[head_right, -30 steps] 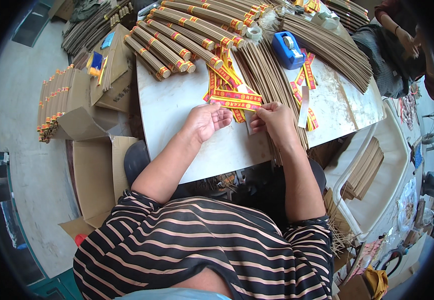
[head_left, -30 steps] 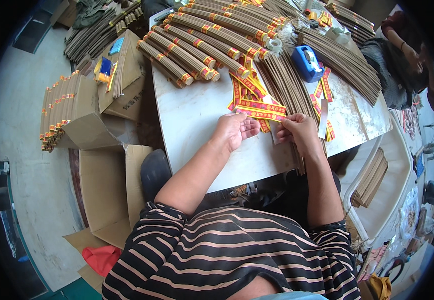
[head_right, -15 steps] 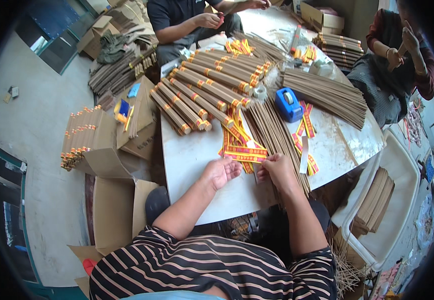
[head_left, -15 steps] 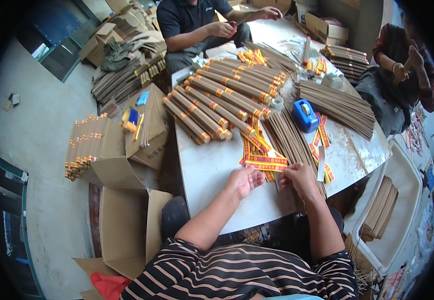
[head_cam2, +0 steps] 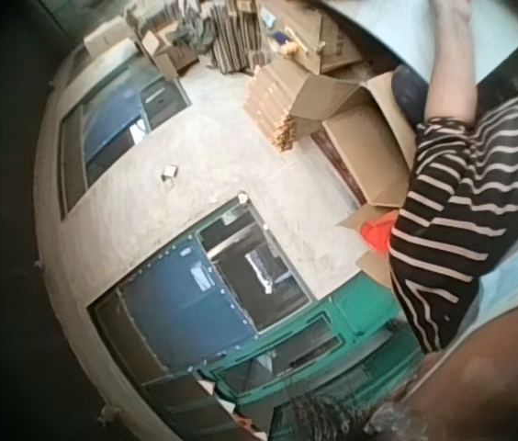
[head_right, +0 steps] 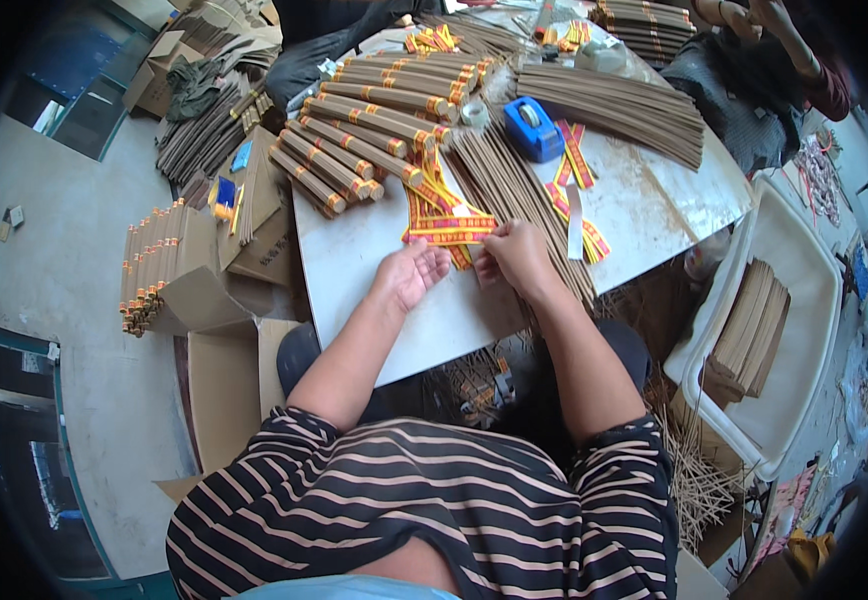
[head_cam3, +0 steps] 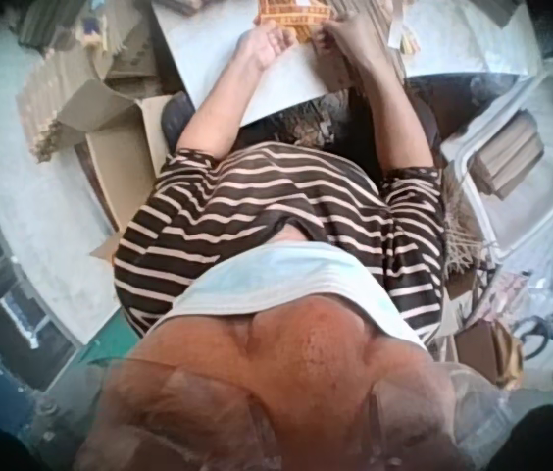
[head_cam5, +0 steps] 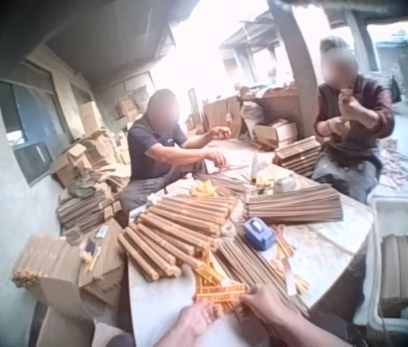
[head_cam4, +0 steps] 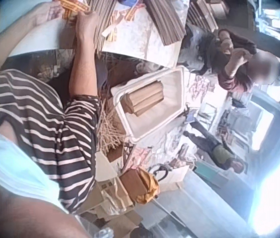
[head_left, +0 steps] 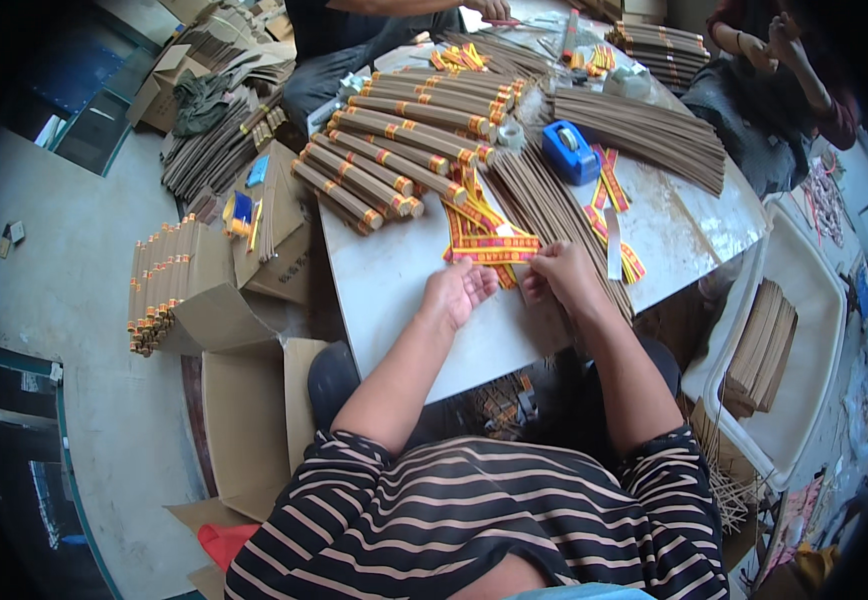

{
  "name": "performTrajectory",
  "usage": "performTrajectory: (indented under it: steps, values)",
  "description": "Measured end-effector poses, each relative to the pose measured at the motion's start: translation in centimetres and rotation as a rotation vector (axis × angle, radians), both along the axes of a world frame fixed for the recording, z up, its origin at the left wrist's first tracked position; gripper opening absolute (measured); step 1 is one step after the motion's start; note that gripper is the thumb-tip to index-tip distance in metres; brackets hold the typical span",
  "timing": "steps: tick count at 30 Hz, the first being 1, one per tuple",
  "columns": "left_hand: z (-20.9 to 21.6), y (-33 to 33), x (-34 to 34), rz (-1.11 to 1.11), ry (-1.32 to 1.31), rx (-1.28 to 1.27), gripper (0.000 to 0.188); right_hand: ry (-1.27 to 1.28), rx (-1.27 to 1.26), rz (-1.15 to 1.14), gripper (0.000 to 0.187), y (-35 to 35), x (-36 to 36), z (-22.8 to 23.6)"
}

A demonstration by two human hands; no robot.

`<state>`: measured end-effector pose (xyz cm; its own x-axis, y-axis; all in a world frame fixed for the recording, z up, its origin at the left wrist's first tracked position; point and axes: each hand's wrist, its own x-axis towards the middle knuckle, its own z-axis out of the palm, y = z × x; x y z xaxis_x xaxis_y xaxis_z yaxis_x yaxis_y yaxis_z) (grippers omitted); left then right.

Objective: The person wraps red and yellow paper bands around bundles of incense sticks at a work table. They position the bands, hold the bundles, and use scissors to trim the excess paper, then place the finished bundles on the table.

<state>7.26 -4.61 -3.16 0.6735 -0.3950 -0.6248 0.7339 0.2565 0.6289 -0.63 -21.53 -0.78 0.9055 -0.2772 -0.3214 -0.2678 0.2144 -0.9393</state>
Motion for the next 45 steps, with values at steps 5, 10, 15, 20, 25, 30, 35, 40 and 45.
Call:
performTrajectory:
  steps: [5, 10, 15, 20, 25, 30, 35, 40, 45]
  values:
    - [0.1, 0.4, -0.2, -0.029, 0.014, -0.008, 0.022, 0.002, 0.098, 0.053, 0.010, 0.2, -0.5, 0.5]
    - [0.7, 0.2, -0.5, 0.017, 0.023, 0.022, 0.019, -0.030, 0.110, 0.184, 0.011, 0.0, -0.7, 0.5]
    - [1.2, 0.1, -1.0, 0.113, 0.061, -0.063, 0.016, -0.052, 0.166, 0.221, 0.010, 0.1, -1.1, 1.0]
    - [2.0, -0.6, -1.1, 0.107, -0.064, -0.059, 0.014, -0.052, 0.167, 0.234, 0.011, 0.5, -1.6, 1.4]
    - [2.7, -0.7, 0.0, 0.067, -0.099, 0.028, 0.012, -0.072, 0.200, 0.186, 0.014, 0.2, -2.0, 2.1]
    - [3.6, -1.4, 0.4, -0.041, -0.126, 0.154, 0.011, -0.058, 0.194, 0.160, 0.017, -0.3, -2.0, 2.0]
    - [3.3, -1.8, 2.3, -0.077, -0.186, 0.221, 0.007, -0.057, 0.181, 0.150, 0.017, -0.5, -1.9, 1.9]
    - [3.1, -2.4, 3.7, -0.052, -0.069, 0.244, 0.008, -0.057, 0.158, 0.126, 0.018, -0.5, -2.1, 2.3]
    - [2.2, -2.3, 3.3, -0.033, -0.031, 0.243, 0.007, -0.048, 0.161, 0.112, 0.017, -0.6, -1.7, 1.9]
